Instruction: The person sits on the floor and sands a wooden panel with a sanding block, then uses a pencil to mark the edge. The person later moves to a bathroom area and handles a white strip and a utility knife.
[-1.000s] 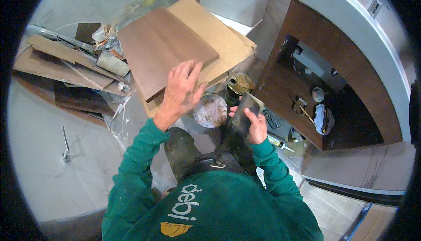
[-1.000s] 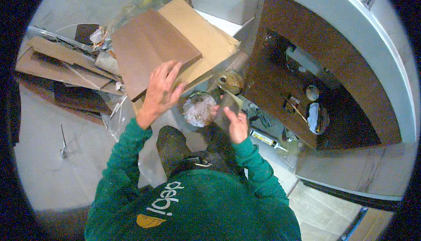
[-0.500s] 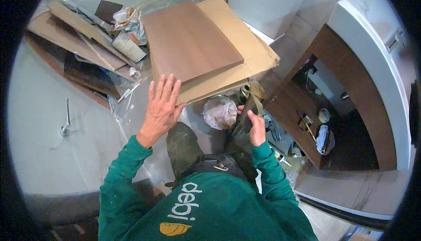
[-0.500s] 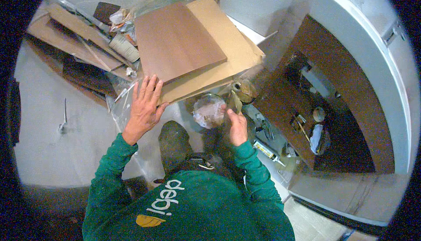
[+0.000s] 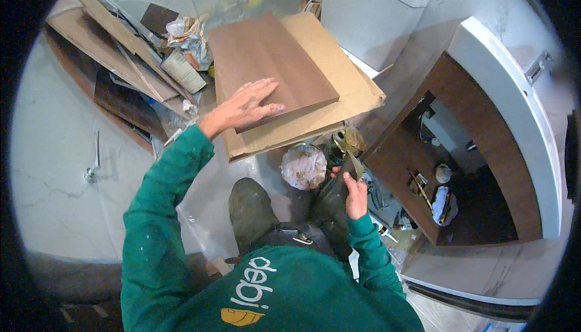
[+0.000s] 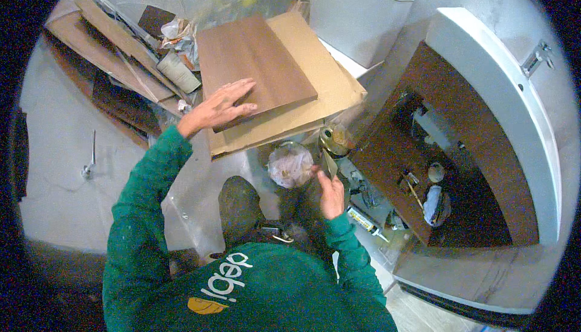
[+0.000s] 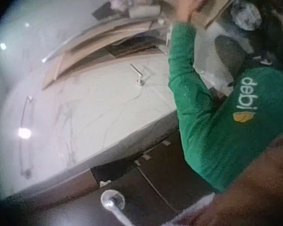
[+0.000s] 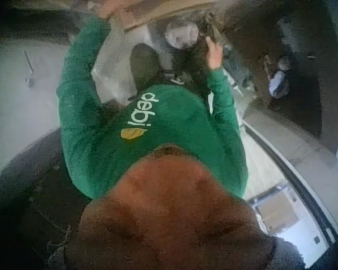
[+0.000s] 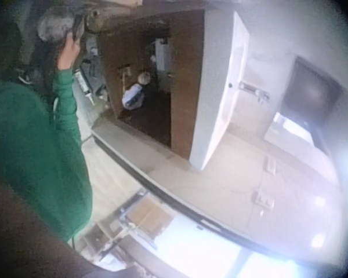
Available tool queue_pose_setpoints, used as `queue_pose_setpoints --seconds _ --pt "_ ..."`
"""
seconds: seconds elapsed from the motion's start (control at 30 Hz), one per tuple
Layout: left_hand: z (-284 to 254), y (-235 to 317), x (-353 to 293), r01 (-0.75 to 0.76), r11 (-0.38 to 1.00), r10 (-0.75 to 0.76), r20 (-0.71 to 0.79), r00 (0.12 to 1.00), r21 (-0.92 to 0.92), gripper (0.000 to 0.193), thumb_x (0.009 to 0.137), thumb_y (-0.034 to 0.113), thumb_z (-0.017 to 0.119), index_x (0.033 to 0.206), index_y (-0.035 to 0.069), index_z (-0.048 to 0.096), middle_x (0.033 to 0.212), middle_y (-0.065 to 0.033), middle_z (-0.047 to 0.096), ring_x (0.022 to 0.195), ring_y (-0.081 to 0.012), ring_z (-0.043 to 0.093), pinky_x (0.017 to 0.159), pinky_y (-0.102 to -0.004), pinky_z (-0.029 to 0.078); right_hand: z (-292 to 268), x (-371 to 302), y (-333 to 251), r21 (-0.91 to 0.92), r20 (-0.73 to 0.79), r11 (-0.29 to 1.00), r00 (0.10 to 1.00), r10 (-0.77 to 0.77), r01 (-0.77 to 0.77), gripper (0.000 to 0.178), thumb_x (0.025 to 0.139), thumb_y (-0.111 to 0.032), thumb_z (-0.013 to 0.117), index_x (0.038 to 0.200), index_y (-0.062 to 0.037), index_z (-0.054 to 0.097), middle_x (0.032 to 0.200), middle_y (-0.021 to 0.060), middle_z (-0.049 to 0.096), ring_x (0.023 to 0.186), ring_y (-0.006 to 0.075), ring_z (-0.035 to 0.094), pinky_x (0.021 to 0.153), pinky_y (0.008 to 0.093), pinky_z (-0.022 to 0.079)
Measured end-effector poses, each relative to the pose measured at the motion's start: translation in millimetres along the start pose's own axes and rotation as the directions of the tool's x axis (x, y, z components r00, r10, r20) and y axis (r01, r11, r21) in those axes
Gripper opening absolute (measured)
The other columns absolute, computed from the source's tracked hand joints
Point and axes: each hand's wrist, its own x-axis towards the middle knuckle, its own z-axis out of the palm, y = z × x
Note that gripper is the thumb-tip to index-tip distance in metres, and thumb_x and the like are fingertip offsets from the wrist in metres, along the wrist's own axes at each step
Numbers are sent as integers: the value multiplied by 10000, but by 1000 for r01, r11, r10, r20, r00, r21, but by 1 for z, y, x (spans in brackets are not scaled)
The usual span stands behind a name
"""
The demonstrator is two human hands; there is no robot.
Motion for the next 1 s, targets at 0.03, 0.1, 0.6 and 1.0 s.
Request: queue_pose_setpoints --seconds 0.03,0.1,0.6,1.0 --pt "1 -7 16 33 999 -36 95 995 30 771 939 544 493 1440 -23 349 1516 -222 311 1420 -369 264 1163 -469 192 -4 -4 -2 19 -11 1000 1000 9 -9 351 976 -194 488 1247 15 565 1061 94 676 966 178 634 865 310 486" --pt "0 -16 42 84 985 -106 146 984 151 834 942 611 404 1469 -23 281 1548 -216 233 1449 -362 179 1171 -492 147 -13 -13 -7 27 -53 993 991 119 -118 370 980 -204 490 1273 15 546 1075 98 674 956 180 636 857 309 490" --pt "20 -20 98 26 984 -59 186 981 178 807 956 603 384 1495 16 254 1581 -167 182 1468 -349 118 1177 -518 95 -56 -41 -5 116 -194 992 979 65 -43 403 973 -217 502 1274 49 535 1056 146 677 950 225 652 841 341 504" --pt "6 0 92 -56 986 89 217 972 -154 811 945 605 415 1496 30 265 1579 -179 175 1471 -328 115 1189 -482 95 -97 -67 6 178 -345 983 932 107 -46 396 958 -217 518 1258 39 549 978 144 685 841 220 662 808 330 503"
